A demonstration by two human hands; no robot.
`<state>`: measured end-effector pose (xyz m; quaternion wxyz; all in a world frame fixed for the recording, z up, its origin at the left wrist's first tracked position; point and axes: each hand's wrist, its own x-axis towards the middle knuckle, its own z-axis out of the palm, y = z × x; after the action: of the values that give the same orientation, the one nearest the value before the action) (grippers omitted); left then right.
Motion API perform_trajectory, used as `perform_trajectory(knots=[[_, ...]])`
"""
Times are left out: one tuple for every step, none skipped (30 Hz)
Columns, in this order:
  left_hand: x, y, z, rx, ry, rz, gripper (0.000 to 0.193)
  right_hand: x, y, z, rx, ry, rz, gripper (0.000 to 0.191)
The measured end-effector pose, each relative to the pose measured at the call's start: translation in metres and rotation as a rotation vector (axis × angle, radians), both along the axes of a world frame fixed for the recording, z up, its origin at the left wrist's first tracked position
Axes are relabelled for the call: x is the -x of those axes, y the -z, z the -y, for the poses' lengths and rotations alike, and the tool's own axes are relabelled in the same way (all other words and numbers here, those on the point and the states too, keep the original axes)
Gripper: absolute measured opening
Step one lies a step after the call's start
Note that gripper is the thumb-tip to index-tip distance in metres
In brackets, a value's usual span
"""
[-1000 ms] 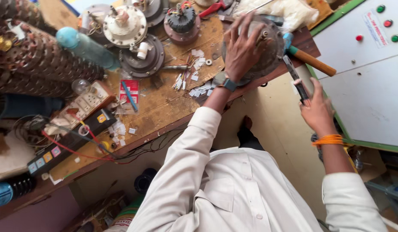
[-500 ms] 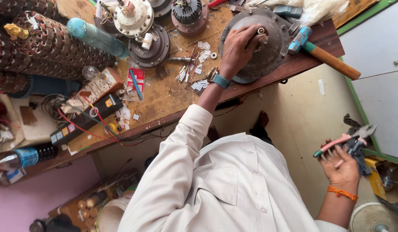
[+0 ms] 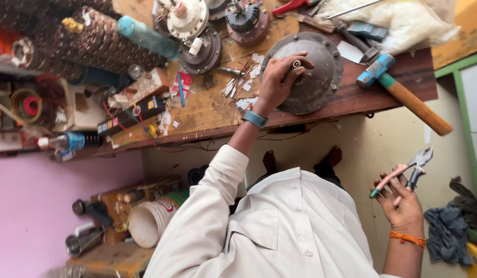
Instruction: The person works on a circular metal electrical component on a cluttered workbench. They use a hammer to tap the component, a screwdriver to adjust parts, and pliers to manipulate small pieces. The person repeatedly repositions the component and uses different tools to complete the repair.
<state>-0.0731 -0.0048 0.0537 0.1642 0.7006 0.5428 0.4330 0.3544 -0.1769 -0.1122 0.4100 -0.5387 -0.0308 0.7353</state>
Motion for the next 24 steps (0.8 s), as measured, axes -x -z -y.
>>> perform_trajectory(knots=[[-0.007,0.005,0.003,0.008,-0.064,0.022,0.015,0.002,-0.009,-0.011,-0.032,-0.099,0.083,0.044],[-0.011,0.009,0.004,0.015,-0.124,0.046,0.015,0.007,-0.018,-0.022,-0.046,-0.186,0.122,0.044],[-0.013,0.013,0.004,0.019,-0.141,0.043,0.015,0.015,-0.027,-0.035,-0.063,-0.271,0.163,0.045],[-0.015,0.017,0.003,0.024,-0.156,0.042,0.016,0.024,-0.035,-0.046,-0.08,-0.353,0.205,0.046],[-0.016,0.021,0.002,0.029,-0.174,0.042,0.016,0.033,-0.041,-0.058,-0.093,-0.424,0.217,0.042],[-0.016,0.024,0.0,0.045,-0.176,0.03,0.016,0.044,-0.047,-0.069,-0.108,-0.493,0.228,0.04],[-0.013,0.025,-0.002,0.059,-0.173,0.017,0.016,0.055,-0.051,-0.08,-0.125,-0.557,0.24,0.04],[-0.01,0.025,-0.003,0.072,-0.174,0.005,0.017,0.066,-0.053,-0.091,-0.172,-0.583,0.227,0.045],[-0.007,0.025,-0.003,0.1,-0.137,0.07,0.02,0.076,-0.054,-0.101,-0.219,-0.607,0.218,0.05],[-0.002,0.023,-0.001,0.122,-0.103,0.135,0.024,0.09,-0.053,-0.113,-0.231,-0.645,0.3,0.053],[0.001,0.021,0.001,0.144,-0.073,0.202,0.028,0.105,-0.05,-0.124,-0.243,-0.685,0.385,0.057],[0.005,0.018,0.004,0.111,-0.087,0.122,0.031,0.12,-0.048,-0.135,-0.281,-0.732,0.471,0.058],[0.008,0.015,0.006,0.077,-0.091,0.038,0.034,0.135,-0.046,-0.147,-0.319,-0.765,0.555,0.062],[0.01,0.013,0.005,0.044,-0.098,-0.048,0.038,0.153,-0.044,-0.159,-0.548,-0.746,0.764,0.057],[0.012,0.011,0.002,0.018,-0.078,-0.237,0.049,0.166,-0.043,-0.171,-0.777,-0.719,0.967,0.053],[0.014,0.01,-0.007,-0.005,-0.055,-0.425,0.06,0.175,-0.043,-0.181,-0.922,-0.674,1.017,0.057],[0.016,0.009,-0.016,-0.029,-0.033,-0.612,0.072,0.183,-0.049,-0.192,-1.07,-0.626,1.064,0.061],[0.017,0.009,-0.028,-0.007,-0.015,-0.668,0.076,0.189,-0.054,-0.199,-1.22,-0.583,1.104,0.065],[0.019,0.01,-0.041,0.02,-0.006,-0.724,0.079,0.19,-0.057,-0.204,-1.168,-0.67,1.075,0.059],[0.022,0.01,-0.046,0.05,-0.001,-0.783,0.082,0.19,-0.057,-0.209,-1.121,-0.757,1.04,0.053],[0.022,0.011,-0.047,0.084,-0.021,-0.748,0.083,0.189,-0.061,-0.211,-1.069,-0.838,1.003,0.048],[0.02,0.012,-0.047,0.121,-0.039,-0.709,0.083,0.188,-0.066,-0.211,-1.01,-0.831,0.98,0.048],[0.016,0.013,-0.042,0.161,-0.059,-0.664,0.084,0.187,-0.072,-0.21,-0.948,-0.832,0.961,0.049],[0.006,0.014,-0.037,0.229,-0.199,-0.66,0.084,0.187,-0.077,-0.208,-0.882,-0.823,0.948,0.049]])
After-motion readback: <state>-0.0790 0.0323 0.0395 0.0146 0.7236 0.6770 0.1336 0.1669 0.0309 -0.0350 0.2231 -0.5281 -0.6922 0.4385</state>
